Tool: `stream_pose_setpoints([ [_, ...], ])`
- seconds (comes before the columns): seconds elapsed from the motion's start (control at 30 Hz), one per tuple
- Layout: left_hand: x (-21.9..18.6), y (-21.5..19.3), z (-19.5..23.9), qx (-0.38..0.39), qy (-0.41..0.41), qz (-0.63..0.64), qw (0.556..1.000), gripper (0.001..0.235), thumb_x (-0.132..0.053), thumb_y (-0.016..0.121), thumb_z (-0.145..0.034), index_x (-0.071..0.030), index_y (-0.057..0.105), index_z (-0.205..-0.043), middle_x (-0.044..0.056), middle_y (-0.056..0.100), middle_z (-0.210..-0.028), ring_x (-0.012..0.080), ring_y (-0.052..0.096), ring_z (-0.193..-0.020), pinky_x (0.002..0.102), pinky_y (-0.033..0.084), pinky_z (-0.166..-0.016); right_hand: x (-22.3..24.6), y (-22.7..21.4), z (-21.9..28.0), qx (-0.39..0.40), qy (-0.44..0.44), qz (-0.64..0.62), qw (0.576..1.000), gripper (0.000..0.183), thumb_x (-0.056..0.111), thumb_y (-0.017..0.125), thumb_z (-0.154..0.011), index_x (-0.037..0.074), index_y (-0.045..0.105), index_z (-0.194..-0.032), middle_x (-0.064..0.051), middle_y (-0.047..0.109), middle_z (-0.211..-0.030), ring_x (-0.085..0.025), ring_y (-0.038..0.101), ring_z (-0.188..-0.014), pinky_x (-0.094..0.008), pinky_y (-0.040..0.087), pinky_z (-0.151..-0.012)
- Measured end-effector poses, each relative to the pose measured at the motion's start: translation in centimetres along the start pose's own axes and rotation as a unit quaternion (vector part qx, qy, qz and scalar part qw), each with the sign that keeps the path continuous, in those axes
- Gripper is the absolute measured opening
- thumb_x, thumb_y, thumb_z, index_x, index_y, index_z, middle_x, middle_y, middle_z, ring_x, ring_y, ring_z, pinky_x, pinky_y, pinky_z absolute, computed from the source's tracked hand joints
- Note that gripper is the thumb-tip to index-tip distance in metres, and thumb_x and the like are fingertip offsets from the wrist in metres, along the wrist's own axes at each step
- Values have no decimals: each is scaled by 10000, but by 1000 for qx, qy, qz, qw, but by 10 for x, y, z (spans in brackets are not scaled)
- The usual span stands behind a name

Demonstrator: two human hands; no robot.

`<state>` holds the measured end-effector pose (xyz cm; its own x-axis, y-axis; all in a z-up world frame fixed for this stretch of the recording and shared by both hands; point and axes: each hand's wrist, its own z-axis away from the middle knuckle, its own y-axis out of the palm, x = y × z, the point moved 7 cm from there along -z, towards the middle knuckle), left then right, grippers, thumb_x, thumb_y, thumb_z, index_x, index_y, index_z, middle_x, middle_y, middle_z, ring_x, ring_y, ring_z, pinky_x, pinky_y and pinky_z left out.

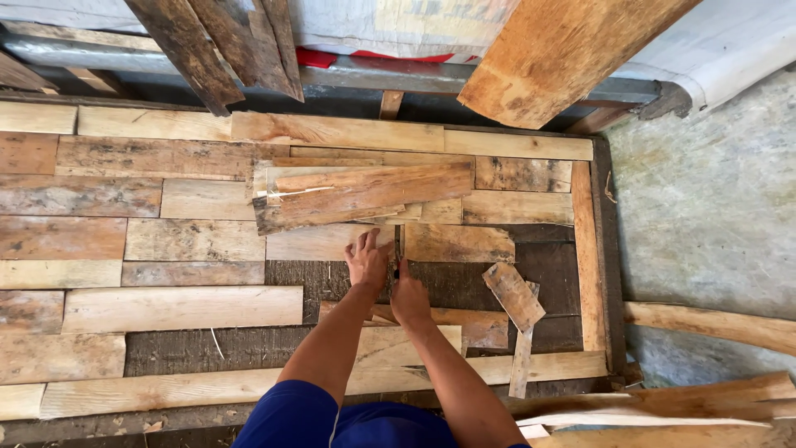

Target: The person fits thin wood strips into a rectangular frame, arranging them edge to edge in a patchwork pattern. They use red-handled shears to trim strips to size, press pieces into gaps, and reposition strips to fill the remaining bare sections of the panel.

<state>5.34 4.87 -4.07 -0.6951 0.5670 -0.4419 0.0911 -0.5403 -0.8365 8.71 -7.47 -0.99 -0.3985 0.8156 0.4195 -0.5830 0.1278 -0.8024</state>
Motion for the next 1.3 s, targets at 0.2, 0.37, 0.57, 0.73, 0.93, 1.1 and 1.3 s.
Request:
stream_pose_setpoints([
  [0.2,-4,-6,1,66,-16,-27,997,429,-147,691,-958,-392,682,-1311,-42,296,-1645,159,264,-1503,567,166,-1253,7,1,3,55,14,2,998,648,83,505,-993,7,270,-1592,-250,723,-807,-407,738,-698,-516,606,-646],
  [0.37,-2,-1,-2,53,-7,-22,998,450,-145,699,-954,-388,668,-1332,-33,295,-1644,167,265,-1500,579,178,-1240,6,3,9,51,10,-3,999,638,89,502,-1009,5,269,-1597,-254,717,-812,-393,734,-700,-497,618,-644],
  [0.57,-3,-2,4,28,-8,-17,999,417,-164,683,-958,-382,687,-1313,-36,352,-1606,164,292,-1491,560,209,-1234,-6,16,19,67,16,38,997,683,123,517,-1011,14,216,-1615,-256,721,-805,-406,723,-712,-519,595,-642],
  [0.73,-7,-14,5,-5,13,-19,1000,386,-204,695,-951,-355,691,-1306,-18,381,-1583,170,312,-1481,569,251,-1192,-10,2,23,71,30,1,997,620,174,494,-1046,74,258,-1611,-253,720,-817,-425,710,-718,-543,575,-635],
  [0.93,-1,-2,2,-22,14,2,1000,412,-223,708,-920,-357,687,-1310,-21,394,-1567,168,321,-1470,573,247,-1195,-23,-2,11,-12,-27,-33,999,613,172,516,-1027,46,290,-1583,-262,721,-838,-467,699,-763,-585,555,-665],
  [1.1,-1,0,0,-1,3,-7,1000,393,-208,689,-954,-370,684,-1311,-39,372,-1592,157,299,-1493,563,231,-1220,-12,-7,-8,-12,-38,-22,999,567,136,554,-993,63,395,-1533,-265,723,-846,-472,693,-773,-589,551,-686],
  [1.3,-3,0,-2,32,-1,-47,998,450,-159,681,-953,-395,662,-1336,-31,321,-1620,162,279,-1486,562,189,-1240,15,-26,6,57,3,-16,998,596,118,515,-1024,22,310,-1576,-239,736,-815,-388,732,-700,-508,605,-651],
])
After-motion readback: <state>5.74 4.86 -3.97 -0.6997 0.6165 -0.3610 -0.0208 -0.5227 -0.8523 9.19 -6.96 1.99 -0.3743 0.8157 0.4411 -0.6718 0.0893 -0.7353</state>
